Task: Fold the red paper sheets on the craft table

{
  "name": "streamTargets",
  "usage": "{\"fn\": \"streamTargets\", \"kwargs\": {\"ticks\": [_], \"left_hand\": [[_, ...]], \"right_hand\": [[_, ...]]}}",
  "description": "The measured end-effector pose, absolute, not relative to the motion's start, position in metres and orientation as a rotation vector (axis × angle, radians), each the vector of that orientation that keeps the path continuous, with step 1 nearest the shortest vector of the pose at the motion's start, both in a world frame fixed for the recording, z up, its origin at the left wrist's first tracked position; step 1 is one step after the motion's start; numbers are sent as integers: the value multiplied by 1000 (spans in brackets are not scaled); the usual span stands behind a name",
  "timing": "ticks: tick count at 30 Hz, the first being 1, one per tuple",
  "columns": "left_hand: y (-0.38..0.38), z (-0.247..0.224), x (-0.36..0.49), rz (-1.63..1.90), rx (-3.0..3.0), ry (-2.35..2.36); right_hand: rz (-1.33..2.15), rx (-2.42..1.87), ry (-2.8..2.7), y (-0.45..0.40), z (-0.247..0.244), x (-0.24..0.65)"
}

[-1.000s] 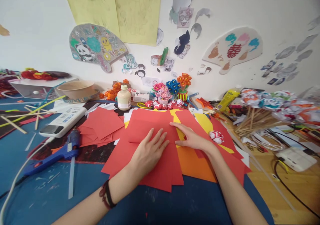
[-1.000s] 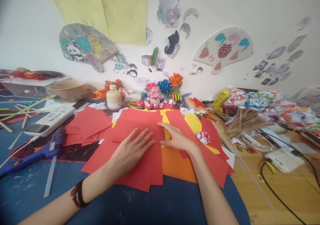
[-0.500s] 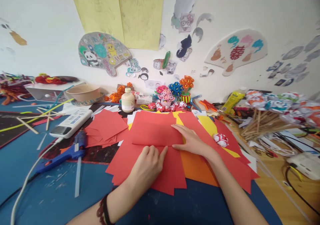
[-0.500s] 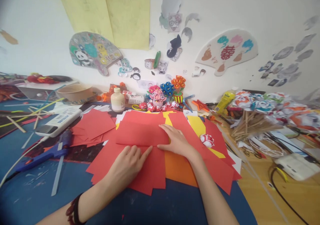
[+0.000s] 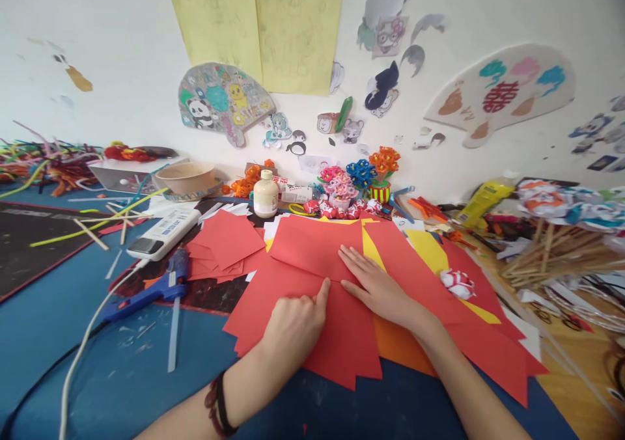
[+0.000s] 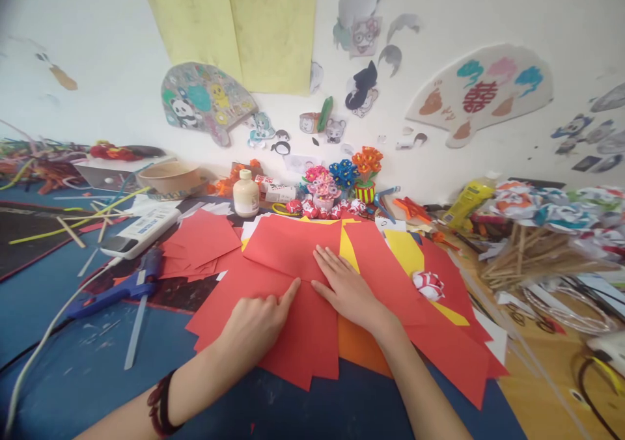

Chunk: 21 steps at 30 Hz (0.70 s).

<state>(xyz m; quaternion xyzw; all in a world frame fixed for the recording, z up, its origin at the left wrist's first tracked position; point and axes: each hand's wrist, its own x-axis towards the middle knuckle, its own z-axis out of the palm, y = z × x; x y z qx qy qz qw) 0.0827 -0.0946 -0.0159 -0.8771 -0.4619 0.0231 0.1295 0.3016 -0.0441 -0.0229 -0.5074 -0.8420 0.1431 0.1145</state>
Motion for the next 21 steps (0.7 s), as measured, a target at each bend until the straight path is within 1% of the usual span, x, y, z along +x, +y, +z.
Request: {"fn": "streamTargets", "kwargs": {"ticks": [12,21], "left_hand": [[-92,-7,79,54,-2580,-1492],[-92,-4,72,144,-2493,-1665]], "right_hand": [[385,-1502,-2492,-45,-23,300],[415,-1502,-2492,-44,-22,301]]}}
